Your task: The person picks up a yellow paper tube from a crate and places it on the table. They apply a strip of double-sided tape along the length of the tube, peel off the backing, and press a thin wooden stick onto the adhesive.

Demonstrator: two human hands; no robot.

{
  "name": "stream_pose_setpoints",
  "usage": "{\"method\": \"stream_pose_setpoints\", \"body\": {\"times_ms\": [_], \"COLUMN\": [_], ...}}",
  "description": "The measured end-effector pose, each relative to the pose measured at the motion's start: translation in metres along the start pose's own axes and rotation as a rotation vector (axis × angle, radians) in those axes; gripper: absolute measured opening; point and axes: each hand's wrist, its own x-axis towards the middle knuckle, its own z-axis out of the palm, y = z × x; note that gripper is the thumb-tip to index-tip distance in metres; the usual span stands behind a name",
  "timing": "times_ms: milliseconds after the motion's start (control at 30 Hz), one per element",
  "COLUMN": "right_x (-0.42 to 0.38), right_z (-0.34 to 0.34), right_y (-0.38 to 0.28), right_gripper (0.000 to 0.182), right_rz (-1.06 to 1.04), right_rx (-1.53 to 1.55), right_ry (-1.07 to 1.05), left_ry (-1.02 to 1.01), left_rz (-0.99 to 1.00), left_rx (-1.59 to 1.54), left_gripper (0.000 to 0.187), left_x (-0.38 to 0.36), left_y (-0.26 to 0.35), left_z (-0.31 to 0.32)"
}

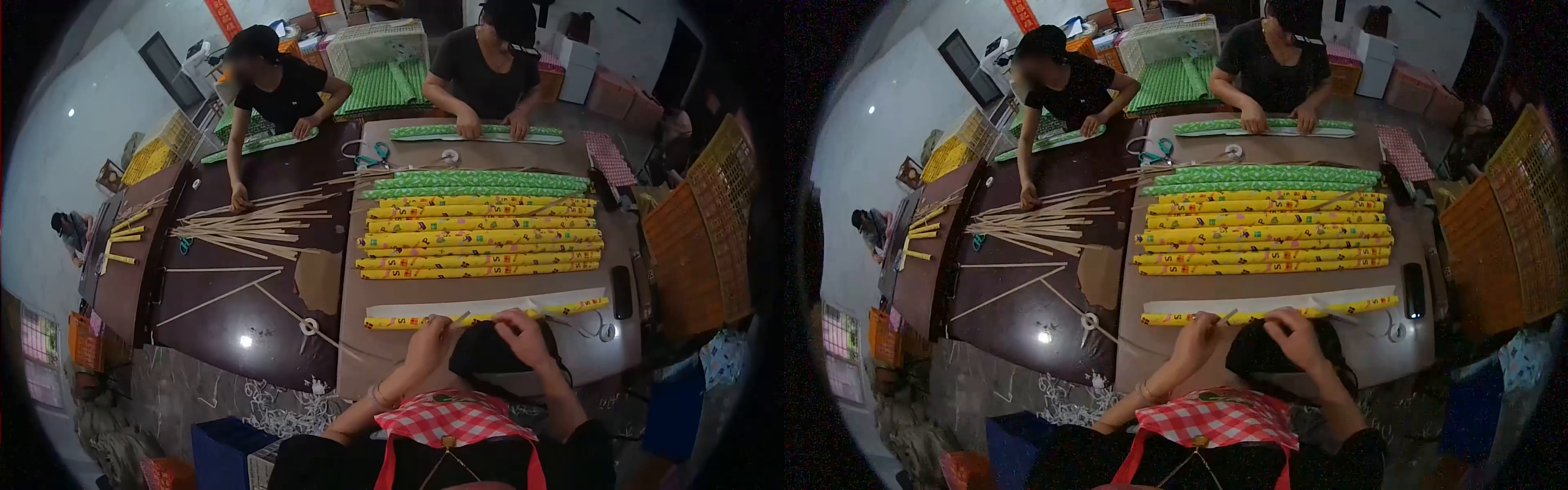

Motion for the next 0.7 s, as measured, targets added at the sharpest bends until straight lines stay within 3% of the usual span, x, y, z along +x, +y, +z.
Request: {"method": "stream_pose_setpoints", "body": {"times_ms": [67,167,200,267,400,500,567,633,700], "right_x": [0.002,0.013,0.014,0.016,0.019,0.027,0.037,0.036,0.031], "right_z": [0.024,0.046,0.049,0.055,0.059,0.045,0.019,-0.022,-0.074], "right_y": [-0.014,-0.028,-0.031,-0.035,-0.039,-0.035,-0.031,-0.031,-0.034], "right_gripper": [0.017,0.019,0.019,0.015,0.011,0.008,0.010,0.013,0.016], "right_rz": [-0.092,-0.260,-0.266,-0.246,-0.145,-0.224,-0.317,-0.318,-0.453], "right_rx": [0.164,0.353,0.350,0.494,0.721,1.031,1.261,1.474,1.455], "right_ry": [-0.098,-0.247,-0.247,-0.318,-0.376,-0.183,-0.086,0.145,0.265], "left_ry": [-0.092,-0.392,-0.388,-0.398,-0.517,-0.440,-0.358,-0.405,-0.450], "left_rz": [-0.051,-0.230,-0.225,-0.224,-0.235,-0.225,-0.122,-0.080,-0.035], "left_rx": [-0.078,-0.312,-0.312,-0.645,-0.494,-0.562,-0.443,-0.394,-0.345], "left_gripper": [0.019,0.031,0.031,0.030,0.025,0.019,0.015,0.016,0.018], "left_x": [0.004,0.000,-0.002,-0.006,-0.002,-0.002,-0.005,-0.014,-0.029], "left_y": [0.033,0.040,0.036,0.034,0.045,0.052,0.054,0.045,0.029], "left_z": [-0.017,-0.025,-0.023,-0.022,-0.038,-0.038,-0.040,-0.045,-0.053]}}
